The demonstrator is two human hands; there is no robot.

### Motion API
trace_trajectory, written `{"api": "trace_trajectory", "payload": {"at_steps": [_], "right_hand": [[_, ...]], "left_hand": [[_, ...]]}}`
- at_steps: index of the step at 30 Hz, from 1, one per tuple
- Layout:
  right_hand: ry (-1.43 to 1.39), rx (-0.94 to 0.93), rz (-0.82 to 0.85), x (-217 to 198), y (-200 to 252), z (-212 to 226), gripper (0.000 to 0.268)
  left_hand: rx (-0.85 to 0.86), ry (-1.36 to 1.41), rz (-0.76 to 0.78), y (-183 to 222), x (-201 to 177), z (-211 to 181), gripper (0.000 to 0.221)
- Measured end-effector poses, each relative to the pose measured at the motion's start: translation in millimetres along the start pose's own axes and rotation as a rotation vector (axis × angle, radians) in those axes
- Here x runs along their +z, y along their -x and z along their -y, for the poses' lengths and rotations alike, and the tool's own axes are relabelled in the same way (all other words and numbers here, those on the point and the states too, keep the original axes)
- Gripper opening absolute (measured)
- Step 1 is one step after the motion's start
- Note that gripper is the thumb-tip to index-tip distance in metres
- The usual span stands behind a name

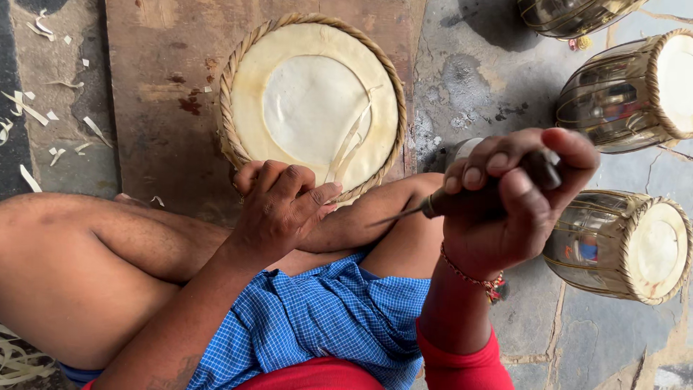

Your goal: The person uses a small metal tool to tuck strips of material into the rim of a drum, pulling and tightening the lacing around the instrument's body.

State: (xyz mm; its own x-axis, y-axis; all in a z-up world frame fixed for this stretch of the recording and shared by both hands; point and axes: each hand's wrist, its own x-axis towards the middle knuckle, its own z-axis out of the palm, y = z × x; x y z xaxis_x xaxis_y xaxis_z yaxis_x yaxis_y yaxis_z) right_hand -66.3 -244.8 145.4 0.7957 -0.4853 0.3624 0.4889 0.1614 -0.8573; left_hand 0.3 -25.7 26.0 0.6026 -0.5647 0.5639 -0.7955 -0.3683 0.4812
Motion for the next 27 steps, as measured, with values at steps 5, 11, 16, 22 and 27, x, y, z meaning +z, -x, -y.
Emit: {"api": "trace_trajectory", "payload": {"at_steps": [5,11,16,22,27], "right_hand": [[-0.021,-0.083,-0.107,16.0,-10.4,-26.5,0.02],[-0.002,-0.047,-0.093,13.7,-8.6,-43.0,0.019],[0.359,0.083,0.269,41.7,-40.8,0.7,0.014],[1.252,0.262,1.045,21.2,-72.0,71.0,0.025],[1.415,0.671,1.368,6.7,-90.3,58.9,0.053]], "left_hand": [[-0.037,0.012,0.035,0.4,-1.0,1.1,0.038],[-0.026,0.027,0.024,4.5,2.6,3.7,0.037],[-0.005,0.01,0.032,5.9,2.7,6.3,0.038],[-0.042,0.069,-0.009,6.8,3.8,5.3,0.027],[-0.029,0.074,-0.011,4.1,4.0,6.2,0.019]]}}
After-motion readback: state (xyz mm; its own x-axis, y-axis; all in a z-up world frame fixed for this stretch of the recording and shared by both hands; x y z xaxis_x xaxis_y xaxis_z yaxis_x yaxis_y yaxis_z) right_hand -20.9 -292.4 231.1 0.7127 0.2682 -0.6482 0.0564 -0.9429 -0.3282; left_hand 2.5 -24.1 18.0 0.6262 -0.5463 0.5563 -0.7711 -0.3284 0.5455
